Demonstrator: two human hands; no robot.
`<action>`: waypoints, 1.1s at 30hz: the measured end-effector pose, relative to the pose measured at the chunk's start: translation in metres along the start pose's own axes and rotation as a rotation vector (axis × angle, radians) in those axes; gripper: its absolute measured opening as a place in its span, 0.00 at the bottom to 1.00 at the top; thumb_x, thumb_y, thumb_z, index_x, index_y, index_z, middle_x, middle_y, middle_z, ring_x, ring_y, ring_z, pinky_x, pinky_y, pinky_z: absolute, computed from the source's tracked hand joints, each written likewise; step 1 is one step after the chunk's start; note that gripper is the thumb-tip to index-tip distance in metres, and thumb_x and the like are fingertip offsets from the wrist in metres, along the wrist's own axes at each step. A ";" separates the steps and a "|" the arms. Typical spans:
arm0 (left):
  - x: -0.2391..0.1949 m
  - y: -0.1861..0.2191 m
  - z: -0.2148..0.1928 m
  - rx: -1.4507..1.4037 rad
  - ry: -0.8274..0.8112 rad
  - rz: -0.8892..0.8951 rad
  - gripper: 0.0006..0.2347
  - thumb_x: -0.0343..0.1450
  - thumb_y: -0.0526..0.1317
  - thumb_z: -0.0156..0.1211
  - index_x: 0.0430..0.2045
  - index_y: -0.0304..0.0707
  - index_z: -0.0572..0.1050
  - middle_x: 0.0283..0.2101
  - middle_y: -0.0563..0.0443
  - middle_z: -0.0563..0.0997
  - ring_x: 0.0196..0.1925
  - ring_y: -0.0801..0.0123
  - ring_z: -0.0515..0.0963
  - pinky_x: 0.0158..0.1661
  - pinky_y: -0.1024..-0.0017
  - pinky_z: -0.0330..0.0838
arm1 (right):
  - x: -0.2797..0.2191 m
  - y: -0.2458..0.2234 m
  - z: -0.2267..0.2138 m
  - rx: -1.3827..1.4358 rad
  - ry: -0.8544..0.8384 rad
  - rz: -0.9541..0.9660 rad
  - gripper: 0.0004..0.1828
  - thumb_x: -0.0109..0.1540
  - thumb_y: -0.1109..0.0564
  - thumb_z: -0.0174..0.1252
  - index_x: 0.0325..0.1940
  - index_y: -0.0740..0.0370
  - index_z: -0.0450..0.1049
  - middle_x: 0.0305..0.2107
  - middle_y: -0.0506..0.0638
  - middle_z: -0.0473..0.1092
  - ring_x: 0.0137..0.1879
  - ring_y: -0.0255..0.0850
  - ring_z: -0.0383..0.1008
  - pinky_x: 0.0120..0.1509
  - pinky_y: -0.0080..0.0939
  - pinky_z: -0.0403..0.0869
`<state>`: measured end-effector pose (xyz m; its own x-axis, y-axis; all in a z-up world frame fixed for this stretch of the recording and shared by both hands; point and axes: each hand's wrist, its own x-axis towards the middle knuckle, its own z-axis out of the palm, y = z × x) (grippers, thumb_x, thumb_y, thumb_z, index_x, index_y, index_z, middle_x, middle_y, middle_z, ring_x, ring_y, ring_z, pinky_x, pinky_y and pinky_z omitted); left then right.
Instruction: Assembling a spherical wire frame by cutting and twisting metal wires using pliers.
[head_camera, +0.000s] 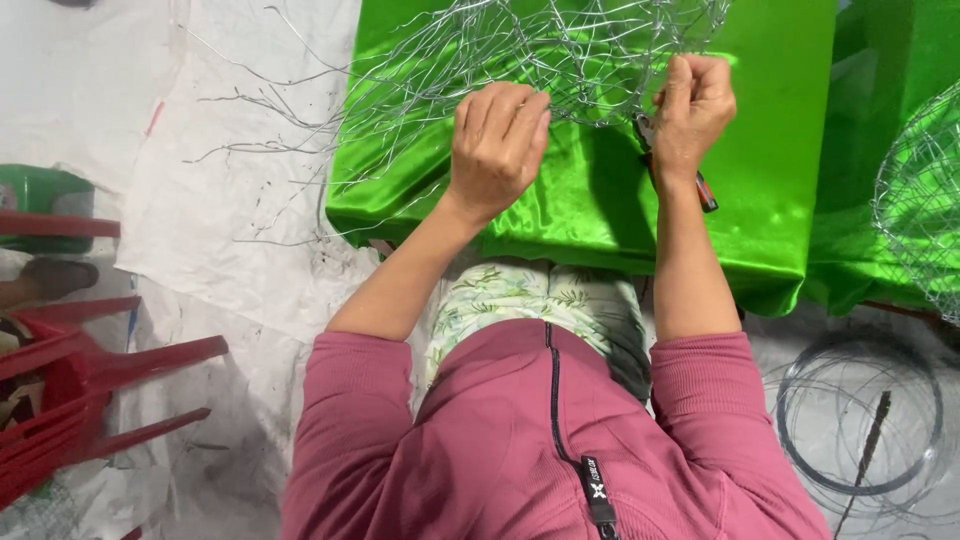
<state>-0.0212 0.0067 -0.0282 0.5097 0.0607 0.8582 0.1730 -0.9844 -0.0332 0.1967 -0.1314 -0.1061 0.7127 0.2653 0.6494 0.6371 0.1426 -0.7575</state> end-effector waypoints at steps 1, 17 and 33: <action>0.001 0.003 -0.001 0.001 0.005 -0.001 0.06 0.71 0.36 0.66 0.39 0.36 0.80 0.40 0.45 0.82 0.44 0.60 0.80 0.44 0.66 0.74 | 0.002 0.004 0.000 0.000 -0.001 -0.005 0.13 0.75 0.53 0.56 0.40 0.63 0.72 0.23 0.50 0.72 0.24 0.36 0.73 0.23 0.32 0.75; -0.003 0.013 0.036 -0.618 -0.410 -0.722 0.30 0.75 0.49 0.58 0.71 0.48 0.52 0.60 0.46 0.75 0.60 0.63 0.74 0.61 0.57 0.71 | 0.006 0.042 0.005 0.322 0.185 0.160 0.16 0.72 0.46 0.58 0.38 0.58 0.68 0.22 0.46 0.66 0.22 0.33 0.64 0.19 0.31 0.67; 0.020 -0.045 0.011 -0.403 -0.182 -0.661 0.18 0.71 0.54 0.61 0.47 0.46 0.69 0.45 0.49 0.65 0.45 0.66 0.75 0.45 0.64 0.78 | -0.059 -0.044 0.073 0.463 0.036 0.279 0.11 0.73 0.54 0.51 0.37 0.58 0.67 0.28 0.51 0.72 0.28 0.35 0.73 0.30 0.27 0.76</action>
<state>-0.0097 0.0535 -0.0154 0.5438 0.6452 0.5366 0.1873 -0.7166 0.6719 0.1051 -0.0840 -0.1160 0.8513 0.3216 0.4146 0.2317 0.4786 -0.8469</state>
